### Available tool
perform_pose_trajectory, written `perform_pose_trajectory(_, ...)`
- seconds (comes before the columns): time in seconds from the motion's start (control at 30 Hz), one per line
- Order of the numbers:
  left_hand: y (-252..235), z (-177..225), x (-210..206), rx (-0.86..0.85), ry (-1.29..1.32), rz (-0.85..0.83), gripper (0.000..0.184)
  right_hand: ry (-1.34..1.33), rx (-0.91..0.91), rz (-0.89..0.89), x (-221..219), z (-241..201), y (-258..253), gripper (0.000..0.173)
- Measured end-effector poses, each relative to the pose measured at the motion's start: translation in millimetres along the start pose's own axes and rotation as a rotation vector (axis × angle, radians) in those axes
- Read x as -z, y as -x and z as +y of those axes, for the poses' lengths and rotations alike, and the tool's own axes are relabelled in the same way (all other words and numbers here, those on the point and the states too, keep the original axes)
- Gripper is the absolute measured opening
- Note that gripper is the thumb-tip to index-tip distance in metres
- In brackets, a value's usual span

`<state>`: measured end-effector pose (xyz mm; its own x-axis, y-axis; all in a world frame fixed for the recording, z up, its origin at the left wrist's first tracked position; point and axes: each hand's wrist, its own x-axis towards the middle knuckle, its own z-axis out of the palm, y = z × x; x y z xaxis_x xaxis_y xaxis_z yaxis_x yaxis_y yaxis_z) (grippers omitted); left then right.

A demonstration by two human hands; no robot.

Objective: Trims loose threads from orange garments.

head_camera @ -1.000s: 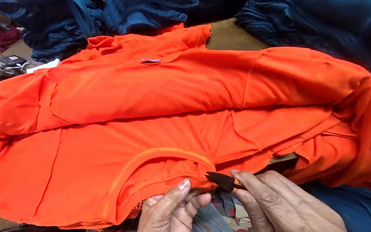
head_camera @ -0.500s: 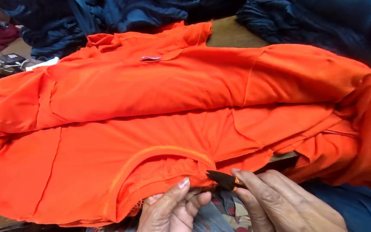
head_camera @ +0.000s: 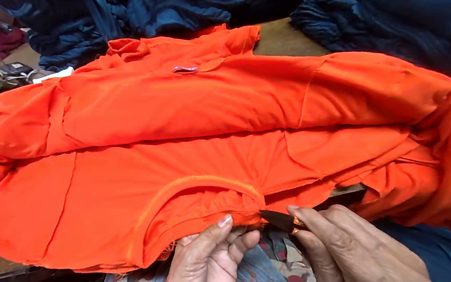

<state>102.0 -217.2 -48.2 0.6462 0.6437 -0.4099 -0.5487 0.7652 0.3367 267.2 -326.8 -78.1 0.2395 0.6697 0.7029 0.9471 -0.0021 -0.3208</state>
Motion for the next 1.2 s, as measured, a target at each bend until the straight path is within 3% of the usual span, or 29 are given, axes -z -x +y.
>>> perform_pose_trajectory(0.2,1.3,-1.3,-5.5,0.029,0.023,0.06,0.014,0.044,0.018,-0.018,-2.1,2.9,3.8,0.034)
perform_pose_trajectory(0.5,3.5,-2.0,-5.1,0.132,0.104,0.005,0.022,0.033,0.038,0.021,-6.1,2.4,1.9,0.036)
perform_pose_trajectory(0.93,4.3,-3.2,-3.5,0.124,0.116,0.012,0.021,0.005,0.044,0.022,-8.4,0.6,-0.4,0.034)
perform_pose_trajectory(1.03,5.3,-5.0,1.0,0.044,0.045,-0.009,0.018,-0.195,0.029,-0.052,-4.7,4.7,1.8,0.034)
perform_pose_trajectory(1.13,6.1,-7.4,4.9,-0.105,-0.114,-0.017,0.014,-0.614,-0.141,-0.108,-1.3,5.8,4.1,0.048)
perform_pose_trajectory(1.2,6.2,-9.7,6.9,-0.189,-0.219,-0.037,0.013,-0.772,-0.252,-0.113,0.0,2.6,3.2,0.046)
